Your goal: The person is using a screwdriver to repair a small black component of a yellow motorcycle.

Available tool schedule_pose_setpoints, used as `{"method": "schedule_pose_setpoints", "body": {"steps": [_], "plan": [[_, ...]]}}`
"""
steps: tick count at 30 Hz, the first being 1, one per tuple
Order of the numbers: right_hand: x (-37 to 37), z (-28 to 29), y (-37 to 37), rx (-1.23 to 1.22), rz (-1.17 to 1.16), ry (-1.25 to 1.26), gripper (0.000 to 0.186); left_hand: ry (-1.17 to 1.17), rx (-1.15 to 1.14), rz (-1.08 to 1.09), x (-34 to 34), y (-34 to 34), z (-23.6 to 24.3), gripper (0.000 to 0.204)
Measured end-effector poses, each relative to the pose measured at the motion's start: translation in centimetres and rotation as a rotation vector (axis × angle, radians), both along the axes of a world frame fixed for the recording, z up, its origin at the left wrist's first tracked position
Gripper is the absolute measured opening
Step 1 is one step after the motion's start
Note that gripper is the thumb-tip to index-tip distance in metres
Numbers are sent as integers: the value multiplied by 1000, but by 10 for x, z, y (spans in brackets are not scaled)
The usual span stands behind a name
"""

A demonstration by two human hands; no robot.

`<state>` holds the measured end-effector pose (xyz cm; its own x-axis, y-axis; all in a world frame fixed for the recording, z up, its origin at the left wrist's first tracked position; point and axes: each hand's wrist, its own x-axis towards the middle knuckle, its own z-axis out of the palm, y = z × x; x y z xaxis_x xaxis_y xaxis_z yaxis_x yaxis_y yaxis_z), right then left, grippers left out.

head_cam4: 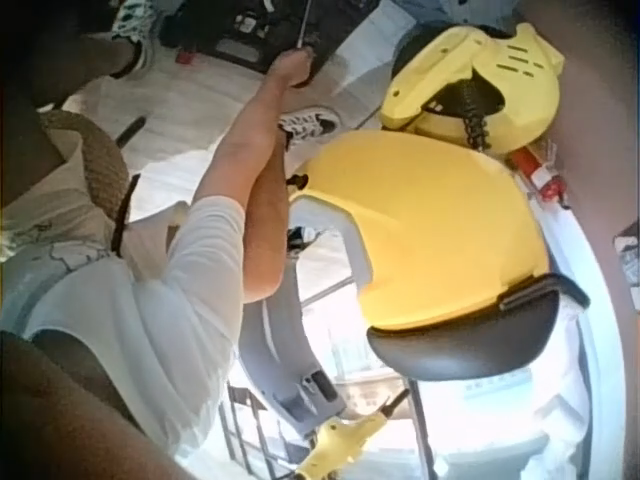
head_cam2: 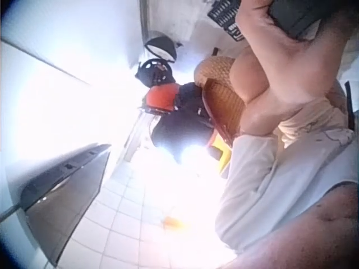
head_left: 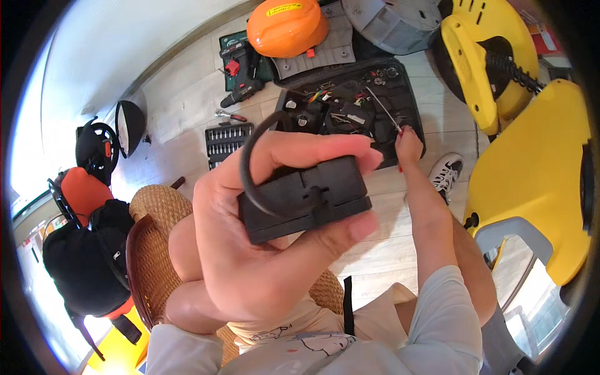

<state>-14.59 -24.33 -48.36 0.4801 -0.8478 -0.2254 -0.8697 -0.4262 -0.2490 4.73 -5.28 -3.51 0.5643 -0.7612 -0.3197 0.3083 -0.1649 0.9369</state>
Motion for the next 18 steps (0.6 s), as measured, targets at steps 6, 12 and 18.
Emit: {"method": "schedule_pose_setpoints", "body": {"steps": [6, 12, 18], "plan": [[-16, 51, 15, 7, -254, -51, 17, -657, -230, -162, -9, -2, 8, 45], [-43, 124, 41, -77, -412, -129, 24, -541, -439, -82, -36, 6, 29, 42], [-49, 169, 86, -97, -537, -336, 21, -445, -597, -77, -61, 24, 49, 40]]}}
